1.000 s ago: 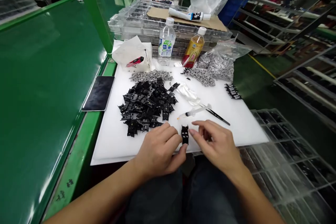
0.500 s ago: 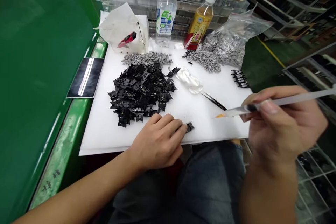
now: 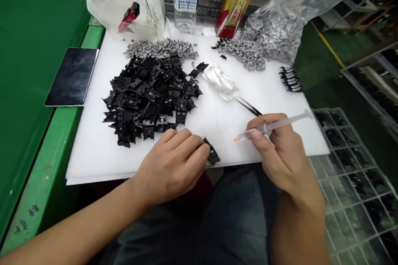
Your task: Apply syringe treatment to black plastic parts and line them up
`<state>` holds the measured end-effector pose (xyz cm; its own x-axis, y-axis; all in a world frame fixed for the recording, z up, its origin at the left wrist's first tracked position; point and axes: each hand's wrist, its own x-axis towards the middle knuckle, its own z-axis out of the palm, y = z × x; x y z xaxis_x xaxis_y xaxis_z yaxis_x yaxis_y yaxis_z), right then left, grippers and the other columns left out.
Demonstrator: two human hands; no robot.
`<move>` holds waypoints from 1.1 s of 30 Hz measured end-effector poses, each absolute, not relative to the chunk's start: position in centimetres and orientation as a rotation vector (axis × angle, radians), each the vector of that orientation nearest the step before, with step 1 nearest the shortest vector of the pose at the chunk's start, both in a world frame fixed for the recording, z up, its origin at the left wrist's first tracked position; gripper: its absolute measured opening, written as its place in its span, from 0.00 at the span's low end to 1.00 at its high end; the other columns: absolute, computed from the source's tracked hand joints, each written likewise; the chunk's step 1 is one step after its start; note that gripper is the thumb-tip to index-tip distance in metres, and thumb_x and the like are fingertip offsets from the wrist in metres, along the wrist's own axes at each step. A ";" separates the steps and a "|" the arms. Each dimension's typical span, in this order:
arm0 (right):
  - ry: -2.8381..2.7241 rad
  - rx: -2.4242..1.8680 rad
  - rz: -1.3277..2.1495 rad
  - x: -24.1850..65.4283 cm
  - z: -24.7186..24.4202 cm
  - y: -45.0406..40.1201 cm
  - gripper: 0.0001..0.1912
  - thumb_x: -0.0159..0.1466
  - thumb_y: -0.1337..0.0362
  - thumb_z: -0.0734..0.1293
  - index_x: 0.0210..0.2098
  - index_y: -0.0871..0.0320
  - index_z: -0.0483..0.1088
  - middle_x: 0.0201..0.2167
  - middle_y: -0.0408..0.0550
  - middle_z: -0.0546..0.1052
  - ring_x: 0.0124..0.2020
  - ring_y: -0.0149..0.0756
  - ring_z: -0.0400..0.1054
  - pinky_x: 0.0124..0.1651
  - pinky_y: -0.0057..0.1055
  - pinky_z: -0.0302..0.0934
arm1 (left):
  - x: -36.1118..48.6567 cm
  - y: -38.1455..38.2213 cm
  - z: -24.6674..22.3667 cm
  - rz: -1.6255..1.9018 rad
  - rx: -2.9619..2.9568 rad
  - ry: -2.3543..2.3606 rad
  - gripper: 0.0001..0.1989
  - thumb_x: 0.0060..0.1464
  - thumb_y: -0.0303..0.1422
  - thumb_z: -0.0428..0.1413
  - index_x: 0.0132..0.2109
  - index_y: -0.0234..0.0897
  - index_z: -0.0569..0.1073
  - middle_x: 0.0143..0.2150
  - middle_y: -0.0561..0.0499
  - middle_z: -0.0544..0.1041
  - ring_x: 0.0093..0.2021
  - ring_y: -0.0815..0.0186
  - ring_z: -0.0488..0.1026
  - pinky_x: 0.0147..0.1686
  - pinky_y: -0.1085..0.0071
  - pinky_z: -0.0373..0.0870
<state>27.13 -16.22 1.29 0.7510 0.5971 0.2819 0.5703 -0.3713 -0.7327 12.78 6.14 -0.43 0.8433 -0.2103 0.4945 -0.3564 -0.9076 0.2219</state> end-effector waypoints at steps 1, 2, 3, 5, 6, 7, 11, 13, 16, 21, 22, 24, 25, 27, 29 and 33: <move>-0.834 -1.955 0.036 27.1 1.2 -16.0 0.04 0.70 0.62 0.71 0.44 0.52 0.74 0.40 0.47 0.79 0.40 0.42 0.74 0.44 0.41 0.64 | 12.8 6.2 -0.5 0.675 2.708 -0.420 0.04 0.64 0.24 0.59 0.45 0.30 0.78 0.40 0.45 0.80 0.37 0.60 0.70 0.35 0.59 0.60; -0.767 -1.796 0.015 27.1 1.2 -15.7 0.03 0.69 0.64 0.70 0.43 0.52 0.74 0.42 0.48 0.80 0.44 0.45 0.75 0.49 0.43 0.65 | 12.7 6.3 -0.5 0.673 2.697 -0.412 0.06 0.64 0.24 0.59 0.47 0.29 0.78 0.42 0.44 0.81 0.39 0.59 0.71 0.36 0.59 0.61; -0.699 -1.616 0.009 26.9 1.3 -15.4 0.04 0.68 0.66 0.69 0.42 0.52 0.74 0.43 0.49 0.81 0.47 0.47 0.76 0.53 0.46 0.66 | 12.7 6.3 -0.4 0.673 2.683 -0.410 0.08 0.64 0.26 0.60 0.49 0.29 0.78 0.44 0.42 0.81 0.40 0.58 0.71 0.37 0.58 0.61; -0.570 -1.290 0.074 26.4 1.7 -14.7 0.05 0.67 0.68 0.67 0.40 0.52 0.73 0.39 0.49 0.82 0.45 0.47 0.77 0.54 0.50 0.68 | 12.5 6.4 -0.3 0.670 2.663 -0.407 0.16 0.64 0.31 0.61 0.55 0.27 0.77 0.50 0.40 0.81 0.43 0.55 0.73 0.39 0.56 0.62; -0.510 -1.166 0.149 26.1 1.9 -14.4 0.04 0.67 0.68 0.67 0.39 0.52 0.73 0.34 0.47 0.80 0.40 0.45 0.77 0.50 0.48 0.70 | 12.5 6.5 -0.3 0.662 2.667 -0.400 0.20 0.64 0.34 0.61 0.58 0.27 0.76 0.53 0.39 0.80 0.45 0.53 0.73 0.40 0.55 0.62; -0.457 -1.071 0.241 25.9 2.0 -14.1 0.03 0.67 0.67 0.66 0.38 0.52 0.72 0.28 0.44 0.76 0.33 0.41 0.73 0.45 0.45 0.71 | 12.5 6.5 -0.2 0.640 2.683 -0.389 0.23 0.64 0.38 0.61 0.60 0.28 0.75 0.55 0.38 0.80 0.48 0.51 0.73 0.41 0.54 0.62; -0.345 -0.788 0.622 25.8 2.0 -12.6 0.12 0.64 0.55 0.72 0.34 0.51 0.65 0.20 0.34 0.56 0.20 0.31 0.50 0.26 0.34 0.57 | 12.7 6.4 -0.2 0.540 2.768 -0.351 0.23 0.65 0.42 0.60 0.59 0.31 0.76 0.56 0.40 0.80 0.49 0.50 0.74 0.43 0.53 0.62; -0.379 -0.684 0.738 26.2 1.5 -11.7 0.25 0.63 0.42 0.72 0.28 0.51 0.58 0.18 0.33 0.52 0.19 0.31 0.47 0.23 0.34 0.52 | 12.8 6.3 -0.3 0.535 2.776 -0.343 0.22 0.66 0.43 0.60 0.59 0.31 0.76 0.55 0.41 0.80 0.49 0.50 0.73 0.43 0.53 0.62; -0.443 -0.613 0.805 26.6 0.9 -10.7 0.39 0.62 0.25 0.64 0.22 0.51 0.47 0.14 0.34 0.46 0.17 0.30 0.42 0.22 0.36 0.47 | 12.9 6.2 -0.3 0.527 2.767 -0.341 0.23 0.66 0.43 0.60 0.59 0.31 0.76 0.55 0.41 0.79 0.50 0.49 0.73 0.45 0.52 0.63; -0.383 -0.806 0.854 26.2 1.0 -10.9 0.39 0.70 0.27 0.51 0.21 0.53 0.40 0.15 0.35 0.38 0.18 0.31 0.35 0.25 0.37 0.43 | 12.9 6.3 -0.3 0.523 2.788 -0.321 0.23 0.67 0.44 0.59 0.59 0.31 0.77 0.54 0.40 0.79 0.49 0.49 0.73 0.44 0.52 0.61; -0.369 -0.840 0.847 26.0 1.1 -11.0 0.38 0.71 0.28 0.49 0.21 0.53 0.40 0.16 0.35 0.38 0.19 0.31 0.34 0.26 0.37 0.43 | 12.8 6.3 -0.3 0.519 2.791 -0.323 0.23 0.67 0.45 0.58 0.59 0.31 0.77 0.54 0.40 0.79 0.49 0.49 0.73 0.43 0.52 0.60; -0.406 -0.866 0.842 25.8 1.2 -11.1 0.38 0.72 0.30 0.48 0.21 0.53 0.41 0.15 0.36 0.39 0.18 0.31 0.34 0.25 0.38 0.43 | 12.8 6.3 -0.3 0.517 2.787 -0.328 0.22 0.68 0.44 0.58 0.59 0.31 0.77 0.54 0.40 0.79 0.49 0.49 0.73 0.43 0.52 0.60; -0.424 -0.877 0.843 25.7 1.2 -11.2 0.38 0.72 0.30 0.48 0.21 0.53 0.41 0.15 0.36 0.39 0.18 0.31 0.35 0.25 0.38 0.44 | 12.9 6.3 -0.4 0.514 2.783 -0.329 0.22 0.68 0.44 0.58 0.59 0.31 0.76 0.54 0.40 0.79 0.50 0.48 0.73 0.43 0.52 0.60; -0.457 -0.892 0.858 25.7 1.1 -11.2 0.38 0.72 0.31 0.51 0.21 0.54 0.42 0.15 0.36 0.39 0.18 0.31 0.36 0.26 0.38 0.45 | 12.8 6.3 -0.4 0.516 2.770 -0.328 0.22 0.69 0.44 0.58 0.59 0.30 0.76 0.55 0.39 0.79 0.51 0.48 0.73 0.44 0.51 0.62; -0.476 -0.902 0.879 25.8 1.0 -11.1 0.38 0.71 0.31 0.53 0.21 0.54 0.42 0.15 0.36 0.40 0.18 0.31 0.37 0.26 0.38 0.45 | 12.8 6.3 -0.5 0.507 2.761 -0.327 0.22 0.68 0.44 0.58 0.59 0.30 0.75 0.56 0.39 0.79 0.51 0.48 0.73 0.45 0.51 0.63; -0.495 -0.923 0.901 25.8 1.1 -11.0 0.39 0.70 0.34 0.62 0.20 0.54 0.42 0.15 0.36 0.41 0.18 0.30 0.39 0.27 0.37 0.47 | 12.7 6.4 -0.4 0.507 2.766 -0.332 0.21 0.68 0.43 0.57 0.58 0.30 0.76 0.55 0.38 0.79 0.51 0.47 0.73 0.44 0.50 0.65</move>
